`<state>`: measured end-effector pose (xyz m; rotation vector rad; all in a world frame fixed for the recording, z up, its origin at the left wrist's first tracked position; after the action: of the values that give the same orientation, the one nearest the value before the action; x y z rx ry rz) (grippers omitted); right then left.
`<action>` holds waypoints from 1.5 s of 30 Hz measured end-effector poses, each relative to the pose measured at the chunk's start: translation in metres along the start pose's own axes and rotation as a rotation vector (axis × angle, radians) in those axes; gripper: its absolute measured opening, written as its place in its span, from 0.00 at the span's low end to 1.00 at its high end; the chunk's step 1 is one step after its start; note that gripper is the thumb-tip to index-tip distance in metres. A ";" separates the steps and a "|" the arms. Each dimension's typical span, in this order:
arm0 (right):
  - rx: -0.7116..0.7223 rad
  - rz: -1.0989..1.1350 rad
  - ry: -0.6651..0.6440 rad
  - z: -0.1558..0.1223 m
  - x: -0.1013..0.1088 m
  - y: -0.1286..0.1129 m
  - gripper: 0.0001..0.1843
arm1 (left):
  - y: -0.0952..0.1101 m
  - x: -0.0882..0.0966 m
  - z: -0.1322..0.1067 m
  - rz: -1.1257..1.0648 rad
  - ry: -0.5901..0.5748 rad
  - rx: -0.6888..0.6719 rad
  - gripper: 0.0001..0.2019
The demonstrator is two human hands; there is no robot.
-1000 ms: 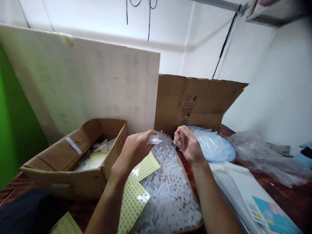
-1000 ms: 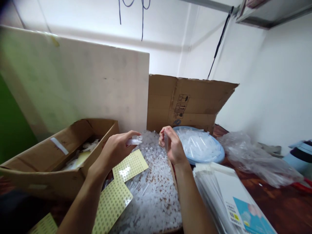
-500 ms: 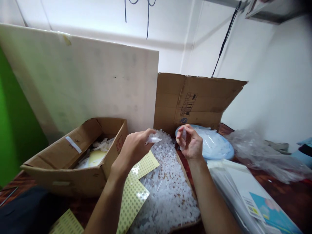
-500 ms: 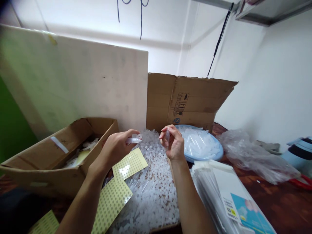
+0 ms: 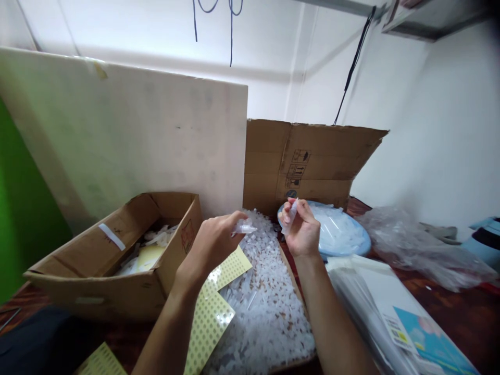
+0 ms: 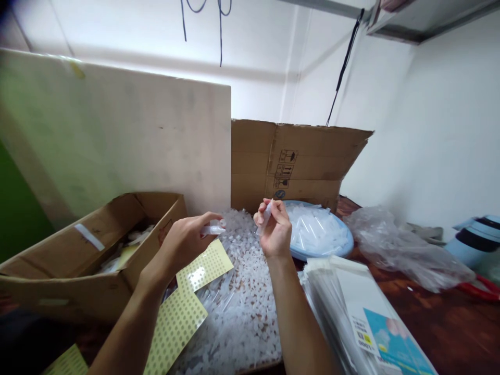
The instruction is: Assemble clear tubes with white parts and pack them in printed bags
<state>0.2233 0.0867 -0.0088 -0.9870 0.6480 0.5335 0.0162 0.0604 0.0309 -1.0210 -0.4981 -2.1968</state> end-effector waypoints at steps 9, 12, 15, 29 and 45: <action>0.040 -0.024 0.026 -0.002 -0.004 -0.003 0.13 | -0.002 0.001 -0.001 -0.019 0.008 0.002 0.12; 0.034 -0.010 0.015 -0.004 -0.005 -0.005 0.12 | -0.003 0.001 -0.001 -0.028 0.000 0.003 0.12; 0.014 -0.006 -0.016 -0.006 -0.008 -0.005 0.10 | -0.002 0.002 0.000 -0.021 -0.003 0.010 0.12; -0.087 -0.049 -0.049 -0.009 -0.013 0.020 0.14 | -0.008 0.005 -0.003 -0.011 0.039 0.006 0.12; -0.112 -0.134 -0.080 -0.011 -0.016 0.019 0.10 | -0.007 0.009 -0.003 -0.066 0.080 0.020 0.11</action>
<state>0.1963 0.0837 -0.0130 -1.1006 0.4809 0.4920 0.0053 0.0600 0.0355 -0.9148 -0.5224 -2.2761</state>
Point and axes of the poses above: each hand's wrist, its own z-axis towards the middle knuckle, its own x-axis out of the back of the hand, y = z × x, the point moved 8 cm from there along z, towards the middle knuckle, and after that the axes turned 5 degrees about -x, right-handed, at the moved point
